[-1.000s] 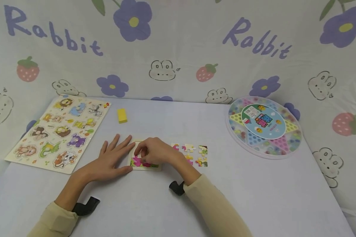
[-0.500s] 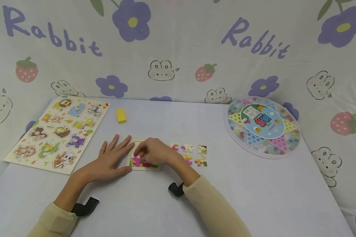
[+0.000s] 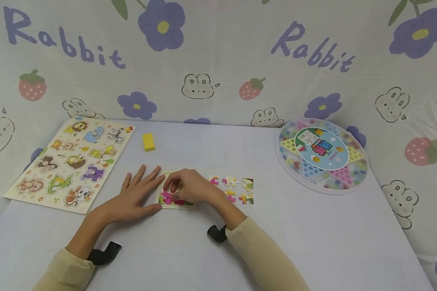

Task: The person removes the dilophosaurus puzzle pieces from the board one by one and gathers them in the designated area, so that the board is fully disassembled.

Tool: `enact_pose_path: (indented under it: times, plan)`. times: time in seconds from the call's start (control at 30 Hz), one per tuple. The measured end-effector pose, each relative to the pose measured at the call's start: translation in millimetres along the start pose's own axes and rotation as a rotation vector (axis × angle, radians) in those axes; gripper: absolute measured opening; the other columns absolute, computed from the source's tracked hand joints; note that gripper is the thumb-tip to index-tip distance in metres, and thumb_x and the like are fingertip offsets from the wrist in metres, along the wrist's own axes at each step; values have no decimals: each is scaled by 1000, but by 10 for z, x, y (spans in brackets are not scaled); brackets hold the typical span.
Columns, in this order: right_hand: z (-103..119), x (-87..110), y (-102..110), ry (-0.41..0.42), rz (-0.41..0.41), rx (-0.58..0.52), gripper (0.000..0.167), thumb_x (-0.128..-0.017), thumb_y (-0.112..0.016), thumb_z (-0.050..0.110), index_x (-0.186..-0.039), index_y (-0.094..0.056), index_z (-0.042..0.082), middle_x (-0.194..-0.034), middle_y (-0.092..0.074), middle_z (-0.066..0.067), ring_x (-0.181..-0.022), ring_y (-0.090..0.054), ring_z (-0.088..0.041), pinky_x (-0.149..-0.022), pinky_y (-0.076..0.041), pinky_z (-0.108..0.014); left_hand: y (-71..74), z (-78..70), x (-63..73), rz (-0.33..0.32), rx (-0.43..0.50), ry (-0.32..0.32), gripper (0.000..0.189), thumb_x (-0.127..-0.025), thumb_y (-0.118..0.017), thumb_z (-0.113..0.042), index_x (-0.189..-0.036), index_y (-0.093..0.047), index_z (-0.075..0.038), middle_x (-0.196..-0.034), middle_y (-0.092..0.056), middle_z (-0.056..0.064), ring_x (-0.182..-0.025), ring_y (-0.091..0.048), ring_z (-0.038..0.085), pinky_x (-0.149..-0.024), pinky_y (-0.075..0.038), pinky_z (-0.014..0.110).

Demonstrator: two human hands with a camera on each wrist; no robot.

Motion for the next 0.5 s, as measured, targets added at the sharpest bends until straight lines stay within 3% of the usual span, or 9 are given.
enact_pose_path:
  times: [0.27, 0.5]
  plan:
    - [-16, 7, 14, -2, -27, -41, 16, -98, -72, 5, -111, -77, 11, -93, -73, -5, -77, -60, -9, -71, -48, -19, -5, 6, -9, 0, 1, -8, 83, -98, -69, -43, -168, -33, -16, -181, -13, 8, -166, 9, 46, -126, 11, 77]
    - [-14, 4, 19, 8, -45, -79, 14, -97, -73, 5, -108, -78, 12, -92, -73, -4, -77, -62, -9, -71, -50, -19, 4, 1, -3, 1, -4, -6, 83, -98, -69, -43, -168, -32, -17, -181, -12, 7, -167, 9, 46, -127, 11, 76]
Point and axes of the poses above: each hand's wrist, its own x-axis away from the middle knuckle, its own y-axis out of the back of the hand, z = x × y, the point moved 9 cm from there along -x, towards the middle knuckle
